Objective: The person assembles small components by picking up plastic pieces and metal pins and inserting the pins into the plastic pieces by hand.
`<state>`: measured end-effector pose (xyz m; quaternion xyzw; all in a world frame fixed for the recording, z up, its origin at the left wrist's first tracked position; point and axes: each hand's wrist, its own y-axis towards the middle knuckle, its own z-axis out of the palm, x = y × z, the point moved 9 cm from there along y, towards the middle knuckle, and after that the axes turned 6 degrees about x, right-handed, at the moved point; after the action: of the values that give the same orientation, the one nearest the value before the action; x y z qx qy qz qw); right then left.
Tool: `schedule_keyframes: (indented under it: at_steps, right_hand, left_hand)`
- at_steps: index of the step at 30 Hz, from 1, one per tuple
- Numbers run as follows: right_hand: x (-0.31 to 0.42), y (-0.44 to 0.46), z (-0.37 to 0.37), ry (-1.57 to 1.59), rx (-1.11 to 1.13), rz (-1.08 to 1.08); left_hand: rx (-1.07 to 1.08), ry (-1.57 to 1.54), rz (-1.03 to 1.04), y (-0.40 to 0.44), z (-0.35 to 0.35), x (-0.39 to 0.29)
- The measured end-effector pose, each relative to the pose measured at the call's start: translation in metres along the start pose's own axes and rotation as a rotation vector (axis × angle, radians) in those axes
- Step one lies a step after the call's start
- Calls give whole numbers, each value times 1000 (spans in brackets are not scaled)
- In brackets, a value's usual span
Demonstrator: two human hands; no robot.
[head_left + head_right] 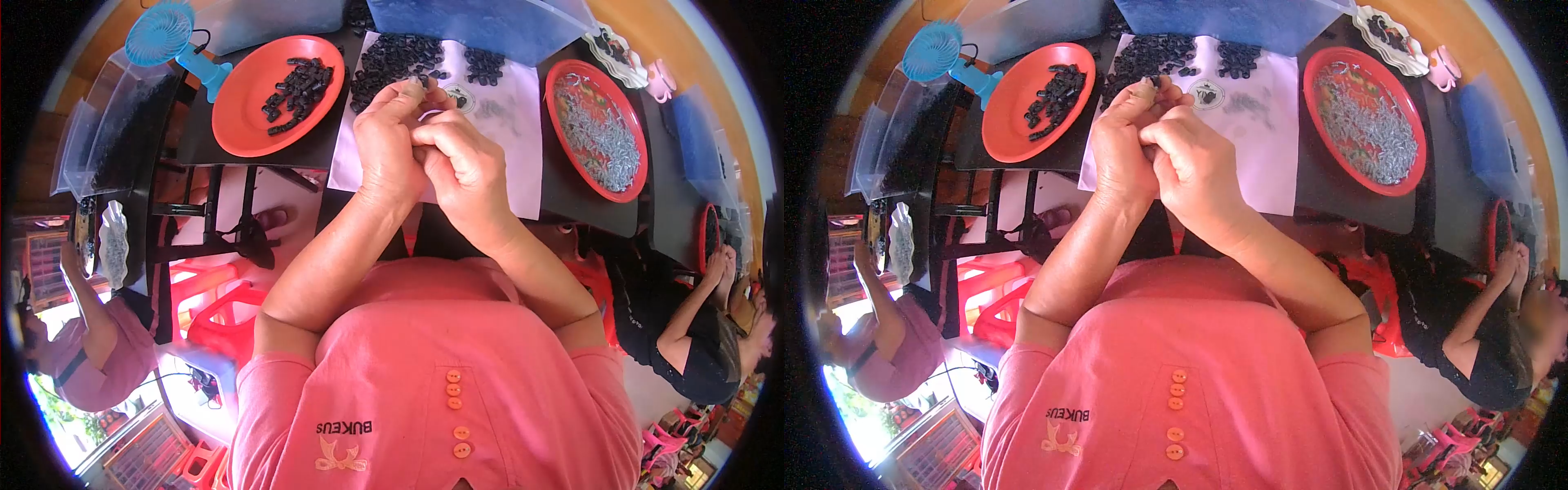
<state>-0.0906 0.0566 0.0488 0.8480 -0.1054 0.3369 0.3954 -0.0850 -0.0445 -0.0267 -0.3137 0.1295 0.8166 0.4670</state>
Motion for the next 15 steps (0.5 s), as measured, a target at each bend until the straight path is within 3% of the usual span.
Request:
schedule_keyframes:
  at_steps: [5, 9, 12, 15]
  right_hand:
    - [-6, -3, -1, 101, -1, 43]
    - [-2, 1, -6, 138, 164, 82]
    - [0, 0, 1, 140, 153, 46]
    - [-6, -4, 6, 281, 74, 145]
  left_hand:
    - [16, -15, -14, -2, -1, 4]
    - [69, -19, 91, 8, -5, -10]
    - [61, -13, 119, 8, -3, -16]
    - [54, -18, 108, 6, -6, -15]
